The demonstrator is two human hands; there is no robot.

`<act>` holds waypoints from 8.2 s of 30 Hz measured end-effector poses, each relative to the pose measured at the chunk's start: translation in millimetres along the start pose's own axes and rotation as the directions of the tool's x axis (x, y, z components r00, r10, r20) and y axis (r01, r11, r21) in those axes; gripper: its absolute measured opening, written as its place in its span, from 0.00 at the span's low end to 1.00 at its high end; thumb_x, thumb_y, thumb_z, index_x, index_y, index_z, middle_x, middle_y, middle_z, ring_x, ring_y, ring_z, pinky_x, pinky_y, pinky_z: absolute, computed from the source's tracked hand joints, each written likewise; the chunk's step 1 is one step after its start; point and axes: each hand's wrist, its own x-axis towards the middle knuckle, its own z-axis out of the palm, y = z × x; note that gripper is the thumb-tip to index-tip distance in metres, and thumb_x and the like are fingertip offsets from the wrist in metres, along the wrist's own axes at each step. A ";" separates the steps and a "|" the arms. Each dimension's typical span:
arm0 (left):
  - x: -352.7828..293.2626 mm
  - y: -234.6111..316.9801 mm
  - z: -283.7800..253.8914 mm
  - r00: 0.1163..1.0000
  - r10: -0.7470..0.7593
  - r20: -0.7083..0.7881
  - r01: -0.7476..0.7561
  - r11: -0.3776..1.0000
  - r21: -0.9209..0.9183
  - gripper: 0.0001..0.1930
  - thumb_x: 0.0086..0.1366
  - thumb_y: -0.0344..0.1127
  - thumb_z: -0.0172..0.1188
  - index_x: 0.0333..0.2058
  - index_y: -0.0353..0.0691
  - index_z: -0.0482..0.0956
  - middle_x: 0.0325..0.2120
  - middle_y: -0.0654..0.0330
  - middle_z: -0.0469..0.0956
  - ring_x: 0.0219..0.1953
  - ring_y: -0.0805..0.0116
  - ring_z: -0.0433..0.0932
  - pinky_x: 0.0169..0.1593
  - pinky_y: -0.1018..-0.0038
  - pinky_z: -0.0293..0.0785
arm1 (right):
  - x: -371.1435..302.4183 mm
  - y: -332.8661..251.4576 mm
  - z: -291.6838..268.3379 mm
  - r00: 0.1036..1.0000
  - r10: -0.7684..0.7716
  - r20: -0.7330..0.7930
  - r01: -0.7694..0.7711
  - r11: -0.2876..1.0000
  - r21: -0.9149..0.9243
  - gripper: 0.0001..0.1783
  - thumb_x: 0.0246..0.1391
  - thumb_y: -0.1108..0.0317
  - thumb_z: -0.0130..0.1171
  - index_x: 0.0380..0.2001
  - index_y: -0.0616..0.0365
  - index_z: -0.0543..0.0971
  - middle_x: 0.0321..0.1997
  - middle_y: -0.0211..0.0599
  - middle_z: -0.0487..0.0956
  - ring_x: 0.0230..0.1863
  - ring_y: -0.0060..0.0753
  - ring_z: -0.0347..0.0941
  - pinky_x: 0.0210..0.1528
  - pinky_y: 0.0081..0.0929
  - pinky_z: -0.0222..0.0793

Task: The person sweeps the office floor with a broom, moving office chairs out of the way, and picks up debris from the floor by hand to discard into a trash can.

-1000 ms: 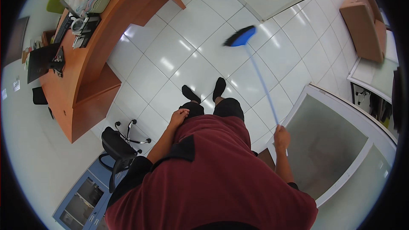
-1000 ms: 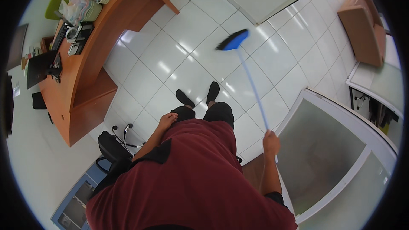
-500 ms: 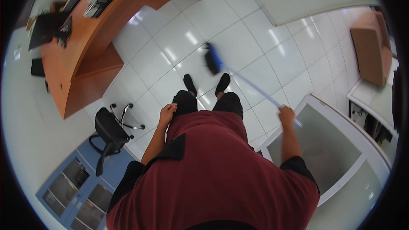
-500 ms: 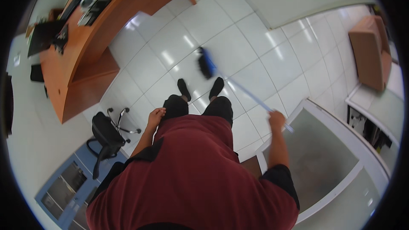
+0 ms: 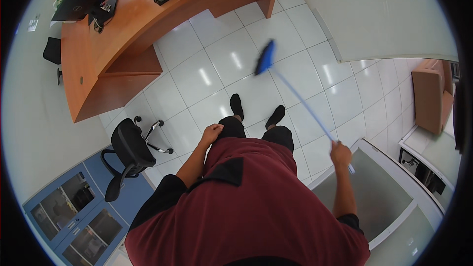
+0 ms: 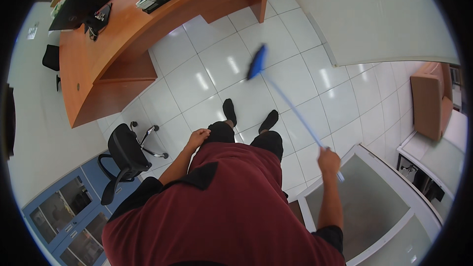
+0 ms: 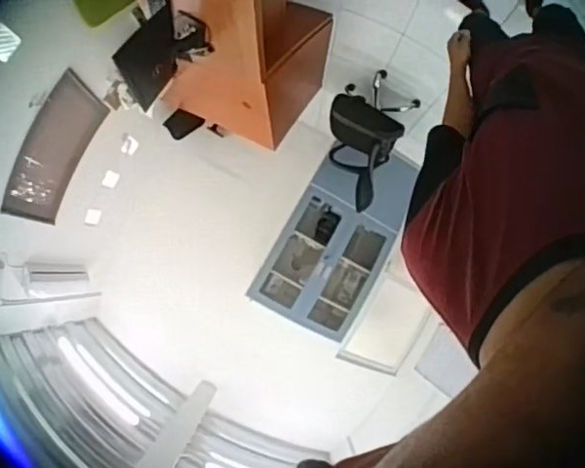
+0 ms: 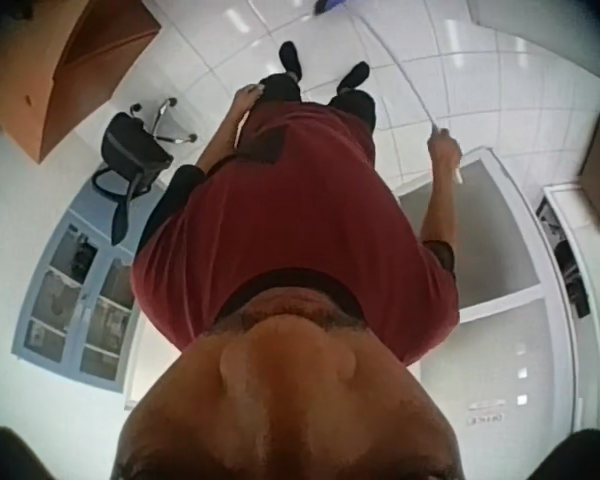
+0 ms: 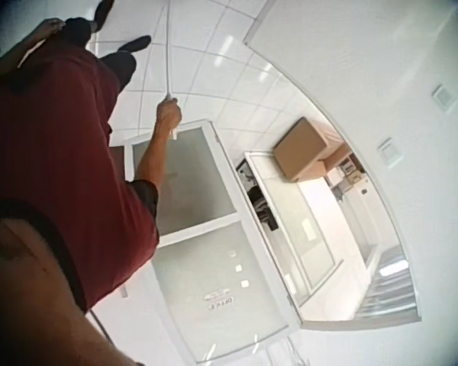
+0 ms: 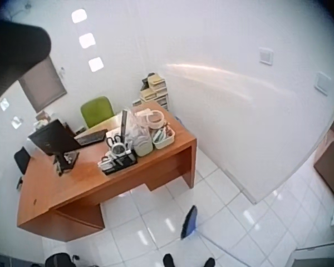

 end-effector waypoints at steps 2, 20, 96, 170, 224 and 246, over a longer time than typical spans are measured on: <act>-3.3 -9.1 -23.7 0.999 -0.031 -0.044 0.029 0.999 -0.040 0.15 0.64 0.41 0.57 0.43 0.37 0.80 0.31 0.65 0.78 0.31 0.77 0.73 0.36 0.80 0.70 | 25.0 -67.4 19.6 0.985 -0.174 -0.020 0.175 0.983 0.051 0.23 0.63 0.51 0.43 0.31 0.58 0.78 0.24 0.51 0.79 0.30 0.54 0.77 0.34 0.49 0.72; 4.2 20.7 -113.5 0.895 -0.375 -0.241 0.400 0.915 0.061 0.15 0.60 0.46 0.57 0.40 0.43 0.79 0.25 0.66 0.75 0.23 0.75 0.71 0.24 0.75 0.65 | 183.3 -16.9 19.6 0.986 0.159 -0.043 -0.154 0.983 0.099 0.18 0.60 0.52 0.51 0.34 0.57 0.79 0.32 0.44 0.81 0.37 0.47 0.79 0.39 0.39 0.74; 346.4 426.0 140.9 0.984 -0.117 0.131 0.075 0.955 0.288 0.14 0.64 0.39 0.54 0.42 0.36 0.79 0.31 0.61 0.79 0.30 0.73 0.75 0.32 0.75 0.70 | 303.1 56.1 -135.6 0.887 0.321 0.333 -0.404 0.887 0.221 0.16 0.60 0.57 0.46 0.47 0.51 0.72 0.29 0.50 0.80 0.35 0.56 0.78 0.41 0.51 0.72; 268.7 425.7 326.7 0.905 -0.165 0.393 -0.224 0.601 0.767 0.17 0.65 0.44 0.53 0.45 0.38 0.77 0.32 0.62 0.78 0.31 0.74 0.76 0.33 0.74 0.70 | -193.9 -5.4 243.1 0.522 0.557 0.646 -0.852 0.312 0.420 0.18 0.61 0.60 0.45 0.28 0.61 0.79 0.31 0.52 0.80 0.36 0.54 0.78 0.42 0.49 0.73; 272.3 331.2 256.6 0.742 0.027 0.670 -0.665 0.152 0.731 0.17 0.62 0.46 0.51 0.36 0.39 0.81 0.40 0.46 0.79 0.47 0.47 0.76 0.49 0.56 0.72 | -0.8 192.1 84.9 0.577 0.569 0.587 -0.730 0.035 0.683 0.15 0.62 0.56 0.48 0.37 0.54 0.79 0.13 0.33 0.71 0.08 0.26 0.62 0.08 0.28 0.56; -68.8 839.1 765.7 -0.454 0.884 -0.116 -0.765 -0.319 0.560 0.33 0.58 0.37 0.66 0.55 0.28 0.58 0.49 0.46 0.66 0.47 0.58 0.70 0.54 0.66 0.72 | 352.4 505.1 279.6 0.766 0.574 0.287 -0.609 0.509 0.608 0.15 0.60 0.59 0.48 0.30 0.58 0.77 0.28 0.49 0.78 0.35 0.53 0.77 0.37 0.48 0.73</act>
